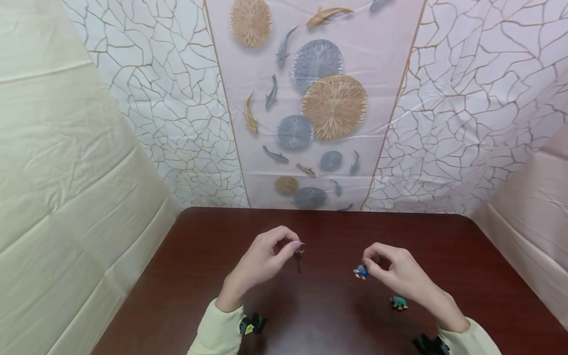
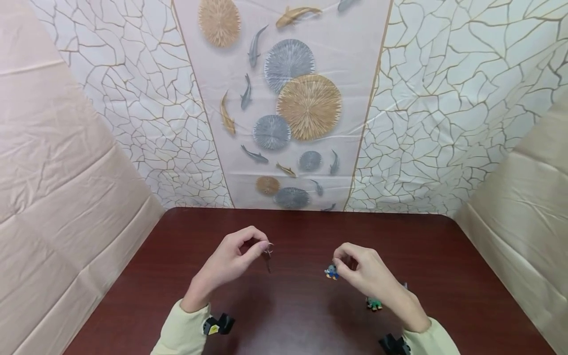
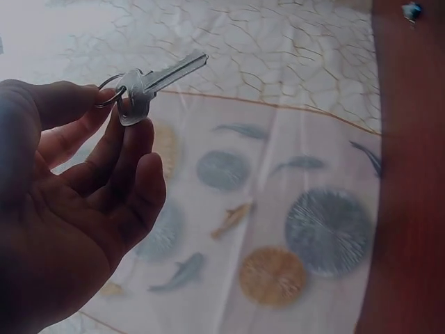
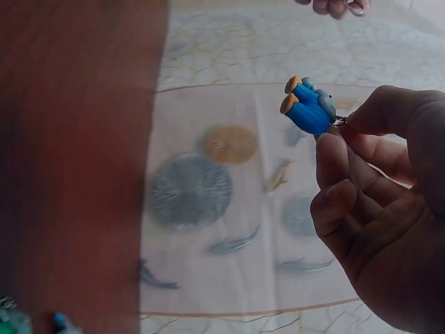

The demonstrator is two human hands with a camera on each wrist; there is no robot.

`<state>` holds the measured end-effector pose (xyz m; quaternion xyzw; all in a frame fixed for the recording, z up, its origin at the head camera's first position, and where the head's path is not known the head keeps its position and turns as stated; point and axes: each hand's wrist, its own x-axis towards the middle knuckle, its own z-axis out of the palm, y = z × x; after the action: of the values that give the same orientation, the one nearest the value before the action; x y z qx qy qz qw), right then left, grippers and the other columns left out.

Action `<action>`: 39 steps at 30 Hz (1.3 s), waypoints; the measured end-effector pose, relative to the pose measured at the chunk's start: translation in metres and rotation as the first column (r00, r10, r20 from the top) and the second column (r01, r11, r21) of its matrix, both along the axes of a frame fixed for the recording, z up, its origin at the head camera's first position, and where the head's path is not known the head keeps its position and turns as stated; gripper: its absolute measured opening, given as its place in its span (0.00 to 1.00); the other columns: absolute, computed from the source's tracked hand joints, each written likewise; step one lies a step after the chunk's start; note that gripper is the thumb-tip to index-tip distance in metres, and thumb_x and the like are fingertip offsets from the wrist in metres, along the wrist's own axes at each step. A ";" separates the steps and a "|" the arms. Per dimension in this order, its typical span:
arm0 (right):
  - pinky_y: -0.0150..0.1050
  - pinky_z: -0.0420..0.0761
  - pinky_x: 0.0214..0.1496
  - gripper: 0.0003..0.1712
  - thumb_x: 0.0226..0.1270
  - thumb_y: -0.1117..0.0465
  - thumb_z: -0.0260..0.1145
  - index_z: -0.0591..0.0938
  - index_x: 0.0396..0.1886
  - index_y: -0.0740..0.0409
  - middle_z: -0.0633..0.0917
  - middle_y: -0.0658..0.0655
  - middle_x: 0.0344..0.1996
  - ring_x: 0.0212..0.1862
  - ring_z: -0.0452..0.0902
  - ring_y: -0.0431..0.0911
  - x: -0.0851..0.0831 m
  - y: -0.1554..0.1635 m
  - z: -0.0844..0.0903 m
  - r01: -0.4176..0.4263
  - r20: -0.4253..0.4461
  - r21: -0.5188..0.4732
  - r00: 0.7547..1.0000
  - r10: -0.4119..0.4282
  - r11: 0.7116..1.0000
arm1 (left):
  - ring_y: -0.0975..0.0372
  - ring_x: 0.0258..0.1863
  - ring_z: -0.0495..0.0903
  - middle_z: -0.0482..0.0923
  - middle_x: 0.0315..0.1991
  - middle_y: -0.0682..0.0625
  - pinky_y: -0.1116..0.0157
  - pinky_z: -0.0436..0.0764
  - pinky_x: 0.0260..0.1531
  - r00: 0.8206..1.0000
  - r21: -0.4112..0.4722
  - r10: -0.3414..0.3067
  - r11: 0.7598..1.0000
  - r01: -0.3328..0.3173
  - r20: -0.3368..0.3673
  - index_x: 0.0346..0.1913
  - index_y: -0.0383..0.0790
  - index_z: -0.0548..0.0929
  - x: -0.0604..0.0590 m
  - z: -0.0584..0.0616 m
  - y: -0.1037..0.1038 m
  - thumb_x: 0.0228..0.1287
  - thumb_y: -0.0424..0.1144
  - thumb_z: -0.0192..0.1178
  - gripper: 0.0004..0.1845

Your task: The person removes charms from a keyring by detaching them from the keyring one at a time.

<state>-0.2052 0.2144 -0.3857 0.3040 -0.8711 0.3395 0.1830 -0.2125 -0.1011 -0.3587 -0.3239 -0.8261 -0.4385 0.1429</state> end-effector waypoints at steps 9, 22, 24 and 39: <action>0.28 0.69 0.23 0.12 0.61 0.70 0.67 0.80 0.32 0.46 0.76 0.36 0.23 0.25 0.68 0.30 -0.005 0.012 -0.020 0.000 0.090 0.023 0.996 -0.002 1.000 | 0.68 0.32 0.79 0.84 0.32 0.57 0.71 0.76 0.33 0.996 -0.066 0.003 0.998 0.003 0.091 0.37 0.50 0.82 -0.013 -0.020 -0.016 0.69 0.37 0.59 0.04; 0.28 0.70 0.24 0.12 0.63 0.70 0.63 0.76 0.30 0.47 0.75 0.40 0.23 0.24 0.68 0.30 -0.021 0.026 -0.051 -0.109 0.276 0.116 0.958 0.073 0.987 | 0.69 0.31 0.79 0.83 0.32 0.61 0.70 0.78 0.31 0.976 -0.223 0.051 0.975 -0.003 0.210 0.37 0.53 0.83 -0.033 -0.049 -0.043 0.71 0.41 0.58 0.05; 0.28 0.69 0.24 0.12 0.62 0.70 0.63 0.77 0.29 0.47 0.75 0.40 0.22 0.24 0.67 0.30 -0.023 0.028 -0.053 -0.119 0.283 0.122 0.956 0.081 0.985 | 0.68 0.30 0.79 0.83 0.31 0.61 0.70 0.78 0.31 0.973 -0.242 0.062 0.970 -0.006 0.224 0.37 0.53 0.83 -0.037 -0.053 -0.046 0.71 0.41 0.58 0.05; 0.27 0.66 0.23 0.12 0.59 0.70 0.62 0.75 0.26 0.46 0.71 0.39 0.17 0.20 0.63 0.29 -0.038 0.038 -0.072 -0.127 0.358 0.204 0.933 0.047 0.971 | 0.66 0.25 0.75 0.81 0.27 0.59 0.68 0.76 0.28 0.932 -0.392 0.188 0.918 -0.055 0.309 0.33 0.50 0.83 -0.068 -0.087 -0.073 0.70 0.38 0.59 0.07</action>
<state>-0.2430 0.2519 -0.4580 0.2957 -0.9080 0.2957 -0.0256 -0.2807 -0.1737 -0.4461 -0.2119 -0.9257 -0.3108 -0.0397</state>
